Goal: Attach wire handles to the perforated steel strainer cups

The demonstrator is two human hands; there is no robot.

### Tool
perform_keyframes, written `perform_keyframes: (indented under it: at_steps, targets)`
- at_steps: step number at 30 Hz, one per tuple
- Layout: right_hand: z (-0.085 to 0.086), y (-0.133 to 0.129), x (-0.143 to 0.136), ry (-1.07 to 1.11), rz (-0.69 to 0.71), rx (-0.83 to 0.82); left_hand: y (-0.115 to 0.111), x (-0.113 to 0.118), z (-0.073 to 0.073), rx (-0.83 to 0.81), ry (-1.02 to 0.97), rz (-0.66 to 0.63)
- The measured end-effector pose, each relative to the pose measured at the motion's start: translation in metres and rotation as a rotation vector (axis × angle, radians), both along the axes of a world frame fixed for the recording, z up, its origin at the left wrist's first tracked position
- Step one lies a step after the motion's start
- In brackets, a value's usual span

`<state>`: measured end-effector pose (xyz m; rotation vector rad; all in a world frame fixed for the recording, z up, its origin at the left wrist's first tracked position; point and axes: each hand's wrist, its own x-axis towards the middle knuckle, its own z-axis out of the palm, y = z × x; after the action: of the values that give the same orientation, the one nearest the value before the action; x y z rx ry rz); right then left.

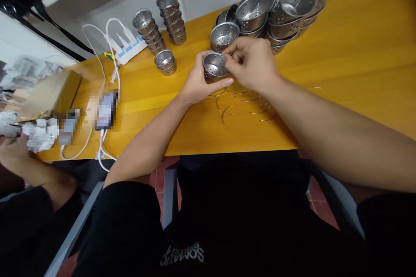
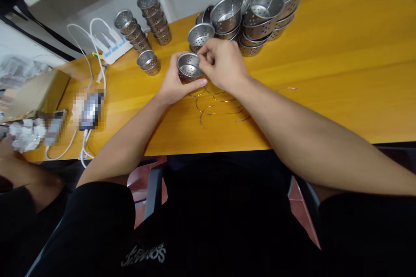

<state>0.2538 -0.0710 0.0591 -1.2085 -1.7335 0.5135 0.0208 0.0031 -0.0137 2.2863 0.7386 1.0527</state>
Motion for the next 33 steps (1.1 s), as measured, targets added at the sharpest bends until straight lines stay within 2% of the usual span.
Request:
perform_keyframes:
  at_steps: [10, 12, 16, 19, 24, 28, 33]
  targets:
    - [-0.004, 0.002, -0.005, 0.031, 0.004, 0.036, 0.001, -0.001, 0.002, -0.026, 0.012, -0.026]
    - [0.001, 0.000, -0.004, 0.060, 0.075, 0.030, 0.005, -0.005, 0.002, -0.053, -0.002, -0.058]
    - [0.013, -0.003, 0.004, 0.120, 0.334, -0.036, 0.006, -0.012, 0.003, -0.177, -0.075, -0.154]
    - [0.016, -0.004, 0.007, 0.186, 0.446, -0.085, 0.006, -0.016, 0.004, -0.148, -0.074, -0.181]
    - [0.013, -0.001, 0.006, 0.230, 0.425, -0.153, 0.015, -0.016, -0.001, 0.039, -0.004, -0.143]
    - [0.012, 0.001, 0.006, 0.238, 0.445, -0.186, 0.018, -0.016, -0.004, 0.021, 0.033, -0.107]
    - [0.009, 0.003, 0.010, 0.231, 0.441, -0.245, 0.016, -0.018, -0.001, -0.008, 0.038, -0.129]
